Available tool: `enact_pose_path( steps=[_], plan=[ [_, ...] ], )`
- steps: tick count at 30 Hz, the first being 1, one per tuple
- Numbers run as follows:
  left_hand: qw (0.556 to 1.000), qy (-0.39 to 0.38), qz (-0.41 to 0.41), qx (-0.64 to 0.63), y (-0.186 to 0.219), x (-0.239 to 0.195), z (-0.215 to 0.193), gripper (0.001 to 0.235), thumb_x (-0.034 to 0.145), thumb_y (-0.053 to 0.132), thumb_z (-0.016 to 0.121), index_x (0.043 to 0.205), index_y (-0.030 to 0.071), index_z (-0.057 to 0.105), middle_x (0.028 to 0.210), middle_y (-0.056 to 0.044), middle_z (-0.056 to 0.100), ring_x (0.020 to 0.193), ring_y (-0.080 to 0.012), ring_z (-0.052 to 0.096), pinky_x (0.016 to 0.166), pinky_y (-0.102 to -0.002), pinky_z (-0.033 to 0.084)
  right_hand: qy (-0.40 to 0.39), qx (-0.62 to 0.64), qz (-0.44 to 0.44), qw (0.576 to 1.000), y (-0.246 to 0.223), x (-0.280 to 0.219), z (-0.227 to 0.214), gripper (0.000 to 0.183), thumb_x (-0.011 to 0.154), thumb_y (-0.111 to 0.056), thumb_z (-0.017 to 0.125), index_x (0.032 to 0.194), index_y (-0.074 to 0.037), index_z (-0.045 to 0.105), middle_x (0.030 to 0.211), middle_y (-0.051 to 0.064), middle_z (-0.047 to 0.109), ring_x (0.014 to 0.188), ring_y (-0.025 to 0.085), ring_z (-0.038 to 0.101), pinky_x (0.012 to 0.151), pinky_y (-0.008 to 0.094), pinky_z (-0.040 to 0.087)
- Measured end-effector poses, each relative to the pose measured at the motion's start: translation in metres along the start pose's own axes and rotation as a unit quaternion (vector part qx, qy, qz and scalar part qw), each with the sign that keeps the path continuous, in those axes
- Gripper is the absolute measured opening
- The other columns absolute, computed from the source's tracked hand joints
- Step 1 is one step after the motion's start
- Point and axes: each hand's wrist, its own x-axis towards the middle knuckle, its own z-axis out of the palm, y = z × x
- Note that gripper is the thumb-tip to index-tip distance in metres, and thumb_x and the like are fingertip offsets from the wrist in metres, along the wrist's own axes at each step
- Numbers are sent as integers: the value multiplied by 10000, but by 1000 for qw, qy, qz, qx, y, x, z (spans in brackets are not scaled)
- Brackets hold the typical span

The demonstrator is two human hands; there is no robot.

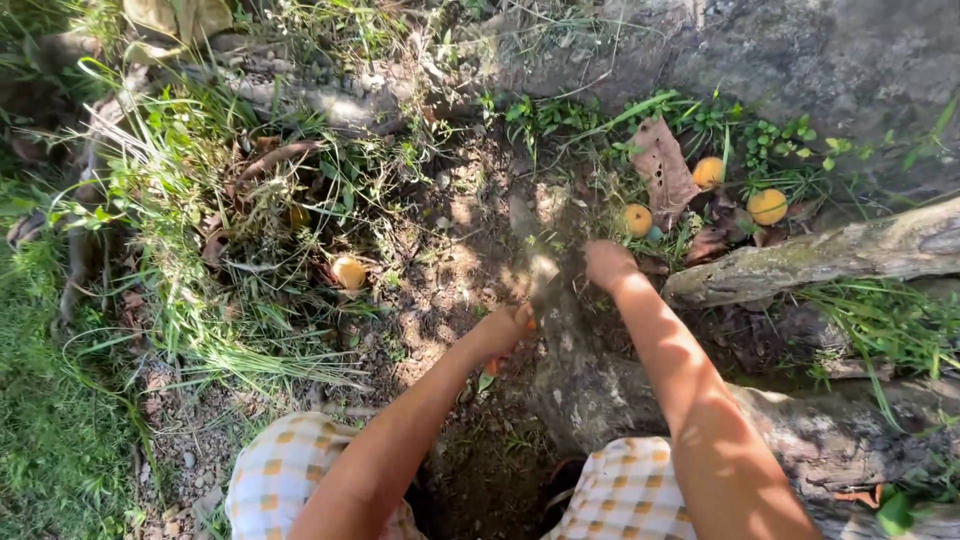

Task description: Clearing weeds and roots from the ground around fallen fruit using a small machete.

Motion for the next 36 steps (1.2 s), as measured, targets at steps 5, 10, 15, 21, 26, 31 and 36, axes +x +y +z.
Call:
enact_pose_path(
  steps=[5, 10, 15, 21, 26, 31, 36],
  plan=[
    [990, -36, -117, 67, 94, -68, -37, 573, 1057, 522, 291, 1310, 93, 574, 740, -95, 606, 503, -191, 574, 485, -375, 554, -55, 29, 12, 998, -14, -16, -29, 268, 871, -90, 591, 1097, -61, 731, 1115, 237, 719, 1060, 381, 704, 963, 465, 558],
    [943, 167, 183, 222, -5, 8, -12, 559, 1105, 512, 434, 1328, 19, 575, 972, -207, 726, 842, -370, 686, 714, -513, 578, -94, -31, 3, 995, 1, -4, -25, 279, 880, -112, 605, 1116, -57, 744, 1153, 223, 722, 1089, 374, 703, 987, 456, 554],
    [936, 10, -22, 352, 95, -38, -33, 573, 1052, 498, 345, 1442, 86, 418, 1133, -228, 714, 1014, -398, 702, 876, -520, 569, -103, -62, 9, 993, 33, -58, -56, 255, 877, -189, 624, 1058, -69, 758, 1159, 186, 724, 1119, 370, 685, 990, 466, 547],
    [937, 86, -18, 339, 144, -42, -41, 529, 1104, 440, 317, 1269, 27, 603, 1170, -212, 720, 1049, -375, 718, 917, -488, 576, 63, 93, 112, 987, 48, -120, -126, 249, 979, -264, 601, 1054, -51, 706, 1064, 245, 702, 1024, 437, 667, 920, 531, 512],
    [898, 71, 42, 431, 75, -10, -26, 435, 1024, 314, 363, 1236, 44, 630, 1206, -223, 682, 1078, -417, 683, 889, -527, 574, 119, 114, 74, 984, 76, -87, -90, 209, 965, -259, 603, 1017, -73, 683, 1046, 227, 700, 1028, 452, 654, 900, 538, 508],
    [948, 59, -70, 304, 127, -81, -19, 547, 1128, 432, 242, 1316, 12, 538, 1114, -267, 706, 1051, -418, 695, 929, -532, 549, 155, 119, 80, 977, 48, -89, -112, 271, 1011, -338, 604, 1026, -70, 645, 1021, 242, 697, 1033, 478, 634, 889, 571, 493],
    [960, 138, 54, 236, -28, 21, 24, 566, 1115, 512, 330, 1157, 26, 617, 907, -228, 699, 777, -361, 678, 683, -495, 553, 69, 126, 182, 973, 21, -78, -112, 619, 884, -298, 781, 1358, -77, 450, 1213, 253, 642, 1136, 452, 616, 940, 543, 510]
  ],
)
